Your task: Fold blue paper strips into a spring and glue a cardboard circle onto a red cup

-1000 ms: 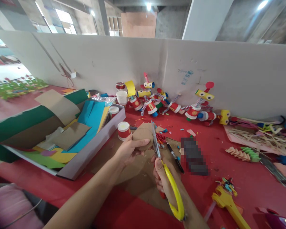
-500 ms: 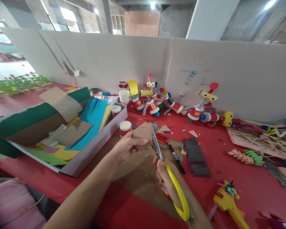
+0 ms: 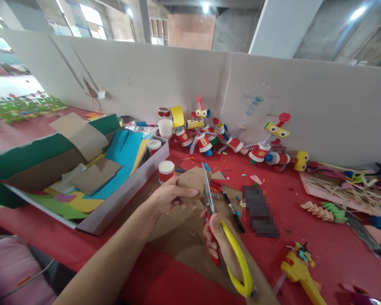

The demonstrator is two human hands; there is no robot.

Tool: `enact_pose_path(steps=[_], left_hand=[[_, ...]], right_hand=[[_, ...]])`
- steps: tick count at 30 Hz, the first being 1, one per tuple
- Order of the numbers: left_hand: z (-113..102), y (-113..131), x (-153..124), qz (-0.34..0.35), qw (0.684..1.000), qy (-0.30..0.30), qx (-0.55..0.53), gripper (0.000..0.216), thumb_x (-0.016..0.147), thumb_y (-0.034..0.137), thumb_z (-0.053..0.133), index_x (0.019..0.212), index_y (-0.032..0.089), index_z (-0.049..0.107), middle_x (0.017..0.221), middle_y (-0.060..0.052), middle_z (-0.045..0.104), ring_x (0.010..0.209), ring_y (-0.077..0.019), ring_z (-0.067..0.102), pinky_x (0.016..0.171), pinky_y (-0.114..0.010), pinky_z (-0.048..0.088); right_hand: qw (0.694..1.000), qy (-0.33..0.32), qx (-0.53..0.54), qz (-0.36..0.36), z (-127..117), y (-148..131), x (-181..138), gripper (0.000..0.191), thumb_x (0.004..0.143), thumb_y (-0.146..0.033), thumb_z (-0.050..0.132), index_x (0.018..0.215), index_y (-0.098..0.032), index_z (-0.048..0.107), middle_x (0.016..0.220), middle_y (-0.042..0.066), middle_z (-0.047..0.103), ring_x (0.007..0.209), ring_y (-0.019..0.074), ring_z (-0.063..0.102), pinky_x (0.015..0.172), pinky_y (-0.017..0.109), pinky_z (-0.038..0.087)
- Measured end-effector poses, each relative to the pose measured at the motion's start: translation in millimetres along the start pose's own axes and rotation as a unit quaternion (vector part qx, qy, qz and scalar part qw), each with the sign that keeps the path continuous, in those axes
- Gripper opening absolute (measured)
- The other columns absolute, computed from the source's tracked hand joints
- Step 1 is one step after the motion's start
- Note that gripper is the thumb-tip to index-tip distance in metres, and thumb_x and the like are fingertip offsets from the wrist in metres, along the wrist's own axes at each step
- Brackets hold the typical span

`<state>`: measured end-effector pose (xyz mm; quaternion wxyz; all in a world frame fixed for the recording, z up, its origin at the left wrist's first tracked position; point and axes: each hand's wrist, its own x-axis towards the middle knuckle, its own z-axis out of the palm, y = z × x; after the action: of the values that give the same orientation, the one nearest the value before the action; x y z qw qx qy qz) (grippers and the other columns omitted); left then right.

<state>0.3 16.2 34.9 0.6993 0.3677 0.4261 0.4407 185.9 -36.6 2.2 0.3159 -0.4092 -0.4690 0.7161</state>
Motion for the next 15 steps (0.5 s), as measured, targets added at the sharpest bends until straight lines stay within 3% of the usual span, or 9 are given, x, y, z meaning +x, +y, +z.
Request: enact_pose_path(steps=[7,15], left_hand=[[-4.4,-2.8,1.4,0.000,1.000,0.003,0.014,0.030,0.052,0.023,0.080,0.077,0.013,0.066,0.067,-0.003,0.066,0.050,-0.0115,0.059,0.035,-0.018,0.036],[-16.5,1.8,0.7,-0.010,0.998,-0.017,0.051,0.027,0.053,0.022,0.079,0.074,0.013,0.066,0.065,-0.004,0.066,0.051,-0.0124,0.059,0.037,-0.019,0.037]], right_hand=[[0.999,-0.007,0.021,0.023,-1.5,0.2,1.9,0.058,0.071,-0.075,0.044,0.093,-0.022,0.042,0.054,-0.009,0.033,0.039,0.0038,0.019,0.031,0.013,0.021],[0.998,0.005,-0.039,0.044,0.6,-7.3,-2.9,0.057,0.070,-0.075,0.045,0.093,-0.023,0.040,0.052,-0.011,0.032,0.037,0.0029,0.018,0.030,0.013,0.019]])
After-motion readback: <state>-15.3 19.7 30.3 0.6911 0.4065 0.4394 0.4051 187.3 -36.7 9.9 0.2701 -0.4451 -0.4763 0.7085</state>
